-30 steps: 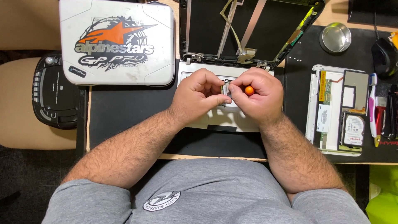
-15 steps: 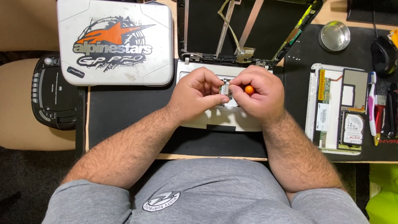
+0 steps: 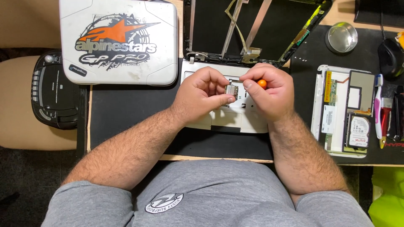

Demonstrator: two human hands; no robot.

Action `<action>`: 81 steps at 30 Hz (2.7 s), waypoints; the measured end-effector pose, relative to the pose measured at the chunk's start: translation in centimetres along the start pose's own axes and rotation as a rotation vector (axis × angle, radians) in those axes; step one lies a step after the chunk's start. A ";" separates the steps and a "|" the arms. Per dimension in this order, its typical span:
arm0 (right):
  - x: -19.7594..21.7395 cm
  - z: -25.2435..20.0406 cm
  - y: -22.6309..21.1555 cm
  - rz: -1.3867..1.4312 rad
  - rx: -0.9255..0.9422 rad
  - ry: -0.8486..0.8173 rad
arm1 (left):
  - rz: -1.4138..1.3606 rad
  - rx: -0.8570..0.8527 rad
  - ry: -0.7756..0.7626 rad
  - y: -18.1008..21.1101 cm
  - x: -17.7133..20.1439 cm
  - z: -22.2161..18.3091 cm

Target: Disassembling a laptop by removing screws and internal components like the hard drive and motherboard using a screwdriver.

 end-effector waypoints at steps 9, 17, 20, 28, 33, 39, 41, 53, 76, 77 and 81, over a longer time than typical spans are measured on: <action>-0.8 0.1 -0.6 -0.102 -0.043 -0.021 | 0.137 -0.014 0.037 0.4 -0.5 -0.1; -0.9 -0.1 0.2 0.041 -0.199 -0.019 | 0.154 -0.021 0.043 0.5 -0.5 -0.1; -0.8 -0.3 0.8 0.148 -0.247 0.006 | 0.114 -0.010 0.036 0.5 -0.2 -0.1; -1.0 -0.4 1.4 0.279 -0.288 0.033 | 0.057 -0.002 0.009 0.8 -0.3 -0.1; -0.9 -0.6 2.2 0.310 -0.228 0.030 | 0.045 -0.003 0.002 0.6 -0.1 0.0; 0.1 0.2 -1.2 -0.044 0.083 -0.046 | -0.015 0.011 0.001 -0.4 0.3 0.4; -0.5 0.5 -2.7 -0.109 0.112 -0.052 | -0.016 0.011 0.000 -0.3 0.4 0.5; -1.0 0.5 -4.3 -0.256 0.320 -0.110 | 0.025 0.106 0.042 -0.4 0.3 0.2; 19.3 -6.9 -2.5 -1.100 0.034 0.199 | 0.786 -0.106 -0.151 3.4 -1.5 0.0; 20.7 -7.0 -2.4 -1.099 -0.086 0.269 | 0.800 -0.105 -0.151 3.2 -1.5 0.1; 24.8 -7.0 -0.8 -1.086 -0.391 0.361 | 0.864 -0.097 -0.166 3.1 -1.4 0.3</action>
Point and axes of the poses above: each hand's wrist, its own z-axis towards the middle knuckle, its own x-axis out of the back of the hand, y = z × x, the point moved 5 cm from there along z, towards the middle knuckle, and after that the axes turned 2 degrees about -z, right-handed, at the moved point
